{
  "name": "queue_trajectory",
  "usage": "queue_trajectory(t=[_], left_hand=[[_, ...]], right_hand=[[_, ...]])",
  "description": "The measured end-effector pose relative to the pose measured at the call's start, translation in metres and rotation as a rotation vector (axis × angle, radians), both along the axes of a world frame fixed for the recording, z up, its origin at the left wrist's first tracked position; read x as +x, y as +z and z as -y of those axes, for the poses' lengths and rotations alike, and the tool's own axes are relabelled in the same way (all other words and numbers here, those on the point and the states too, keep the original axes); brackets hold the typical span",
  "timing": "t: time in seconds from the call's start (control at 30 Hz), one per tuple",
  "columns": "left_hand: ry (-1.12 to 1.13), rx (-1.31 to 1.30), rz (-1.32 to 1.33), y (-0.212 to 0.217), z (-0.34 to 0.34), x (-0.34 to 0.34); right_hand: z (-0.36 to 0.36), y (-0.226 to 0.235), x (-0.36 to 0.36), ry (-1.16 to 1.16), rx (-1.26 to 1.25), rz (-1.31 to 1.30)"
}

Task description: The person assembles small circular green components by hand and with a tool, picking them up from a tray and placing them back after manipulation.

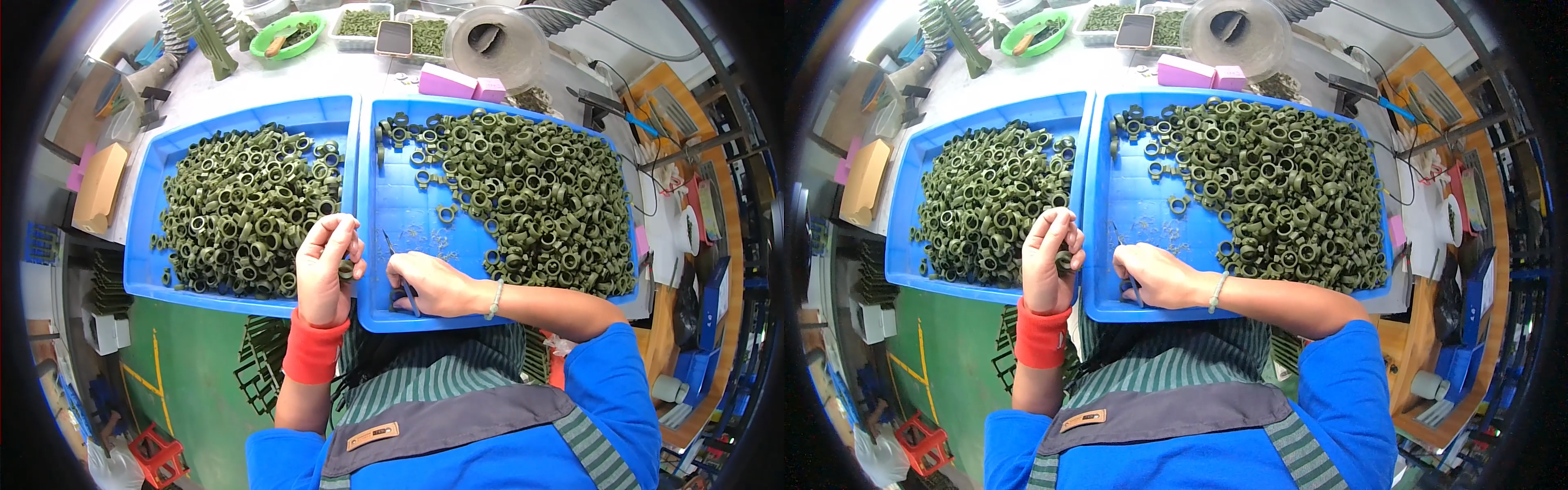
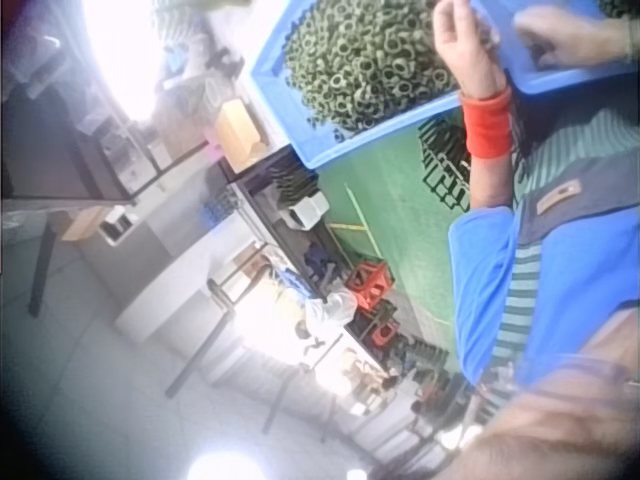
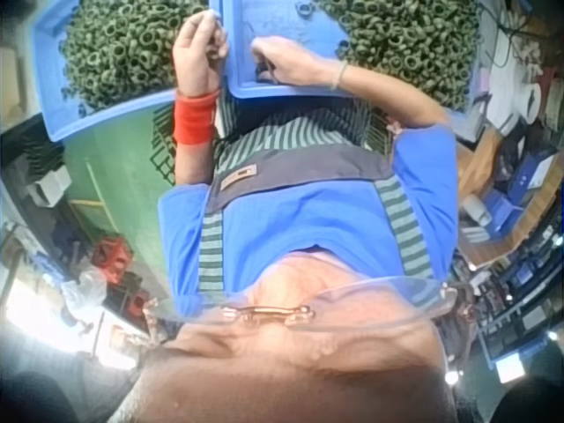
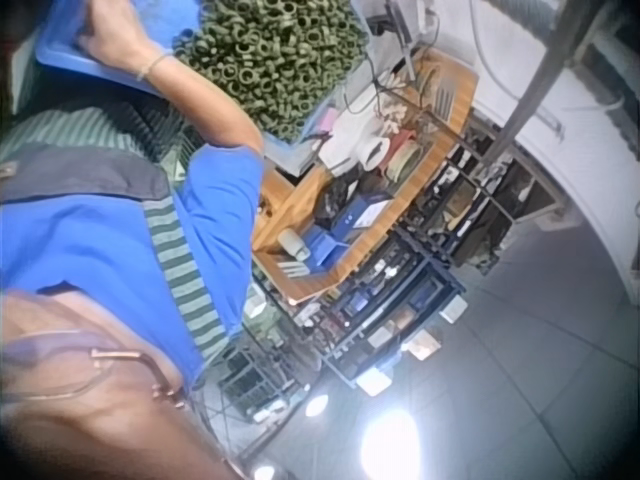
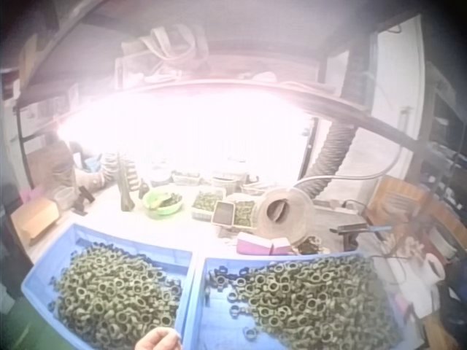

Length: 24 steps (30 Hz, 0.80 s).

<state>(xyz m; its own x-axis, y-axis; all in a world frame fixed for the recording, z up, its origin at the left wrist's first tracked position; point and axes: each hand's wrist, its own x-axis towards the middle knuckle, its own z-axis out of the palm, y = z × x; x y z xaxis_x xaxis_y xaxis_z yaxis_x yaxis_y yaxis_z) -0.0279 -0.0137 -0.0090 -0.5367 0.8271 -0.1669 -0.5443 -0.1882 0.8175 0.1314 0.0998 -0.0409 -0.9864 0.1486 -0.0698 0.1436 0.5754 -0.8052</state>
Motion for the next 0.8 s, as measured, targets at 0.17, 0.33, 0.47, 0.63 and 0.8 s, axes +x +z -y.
queue_trajectory(t=[0.17,0.33,0.47,0.63,0.8], left_hand=[[-0.005,-0.024,-0.007,0.0,0.001,0.001],[-0.156,-0.188,-0.302,0.011,-0.001,0.012],[-0.249,-0.19,-0.254,0.009,-0.003,0.017],[-0.113,-0.127,-0.267,0.008,-0.005,0.018],[-0.083,-0.163,-0.326,0.006,-0.004,0.013]], right_hand=[[-0.003,0.007,0.006,-0.072,-0.148,-0.031],[-0.036,0.042,0.002,-0.384,-0.616,-0.234],[-0.044,0.06,0.003,-0.366,-0.511,-0.236],[-0.057,0.074,0.014,-0.435,-0.298,-0.433],[-0.058,0.084,0.026,-0.394,-0.512,-0.381]])
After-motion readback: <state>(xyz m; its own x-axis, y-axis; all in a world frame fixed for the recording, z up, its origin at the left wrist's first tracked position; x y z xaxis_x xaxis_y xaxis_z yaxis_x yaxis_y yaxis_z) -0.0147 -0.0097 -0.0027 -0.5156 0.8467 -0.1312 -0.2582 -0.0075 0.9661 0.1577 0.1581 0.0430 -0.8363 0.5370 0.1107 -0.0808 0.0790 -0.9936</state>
